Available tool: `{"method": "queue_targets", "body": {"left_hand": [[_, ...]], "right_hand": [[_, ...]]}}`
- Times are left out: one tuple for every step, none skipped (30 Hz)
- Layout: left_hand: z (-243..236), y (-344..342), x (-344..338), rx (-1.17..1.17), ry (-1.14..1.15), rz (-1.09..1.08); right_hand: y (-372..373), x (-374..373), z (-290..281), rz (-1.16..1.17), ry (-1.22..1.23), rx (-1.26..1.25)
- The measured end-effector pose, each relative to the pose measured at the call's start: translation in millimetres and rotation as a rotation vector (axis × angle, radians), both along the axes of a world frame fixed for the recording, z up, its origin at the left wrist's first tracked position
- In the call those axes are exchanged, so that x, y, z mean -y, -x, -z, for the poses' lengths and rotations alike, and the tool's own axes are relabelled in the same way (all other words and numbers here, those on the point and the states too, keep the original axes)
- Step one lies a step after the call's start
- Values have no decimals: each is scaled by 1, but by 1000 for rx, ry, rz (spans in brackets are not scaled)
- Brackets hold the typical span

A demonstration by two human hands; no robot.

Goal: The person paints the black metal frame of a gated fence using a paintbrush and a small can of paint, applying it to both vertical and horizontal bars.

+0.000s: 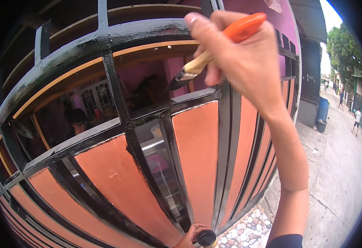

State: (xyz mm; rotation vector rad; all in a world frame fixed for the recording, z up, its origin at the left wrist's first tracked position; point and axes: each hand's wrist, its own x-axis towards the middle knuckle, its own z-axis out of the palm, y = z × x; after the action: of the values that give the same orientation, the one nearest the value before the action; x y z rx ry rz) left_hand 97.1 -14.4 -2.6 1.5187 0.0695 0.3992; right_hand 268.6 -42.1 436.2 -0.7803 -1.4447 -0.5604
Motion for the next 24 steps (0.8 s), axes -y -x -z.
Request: {"method": "queue_targets", "body": {"left_hand": [[1, -1, 0, 4, 9, 11], [0, 0, 0, 5, 9, 10], [-3, 1, 1, 20, 6, 13], [-5, 2, 1, 35, 8, 15], [-7, 4, 1, 36, 12, 14], [-10, 7, 0, 10, -4, 1], [-10, 7, 0, -14, -17, -9], [-6, 7, 1, -17, -16, -5], [1, 6, 0, 8, 13, 0], [8, 5, 1, 33, 42, 4], [10, 2, 1, 35, 39, 18], [12, 1, 2, 33, 53, 20], [11, 1, 2, 33, 59, 24], [7, 1, 2, 32, 66, 25], [0, 2, 2, 24, 42, 15], [-5, 2, 2, 15, 17, 7], [-5, 3, 1, 19, 15, 2], [-1, 4, 0, 21, 3, -18], [1, 5, -1, 22, -9, -39], [-1, 4, -1, 21, -6, -27], [-6, 3, -1, -13, -10, -17], [-8, 2, -1, -46, -12, -7], [-6, 0, 0, -47, -17, -7], [-2, -3, 1, -27, -1, 1]], "right_hand": [[6, -4, 4, -24, 84, -27], [5, -10, 7, -55, 116, -9], [6, -8, 9, -41, 125, 8], [7, -5, 12, -27, 138, 25], [7, 4, 15, 22, 114, 1], [6, 18, 16, 71, 89, -23], [7, 29, 16, 52, 39, -63], [6, 37, 15, 37, -16, -76], [2, 34, 12, 34, -59, -47], [-2, 28, 8, 31, -102, -19], [-4, 24, 7, 52, -64, -13], [-1, 15, 8, 59, -25, -6], [5, 4, 10, -3, 8, -21], [5, -7, 14, -33, 46, -43], [6, -11, 16, -42, 79, -24], [7, -11, 19, -50, 111, -5], [8, -5, 22, -62, 91, 19], [6, 4, 26, -73, 95, 21], [4, 16, 29, -58, 40, -9], [0, 26, 31, -22, -18, -43], [-4, 26, 29, -11, -16, -45], [-8, 24, 25, -10, -76, -53], [-11, 24, 23, -19, -145, -62], [-4, 18, 23, 29, -110, -114]]}}
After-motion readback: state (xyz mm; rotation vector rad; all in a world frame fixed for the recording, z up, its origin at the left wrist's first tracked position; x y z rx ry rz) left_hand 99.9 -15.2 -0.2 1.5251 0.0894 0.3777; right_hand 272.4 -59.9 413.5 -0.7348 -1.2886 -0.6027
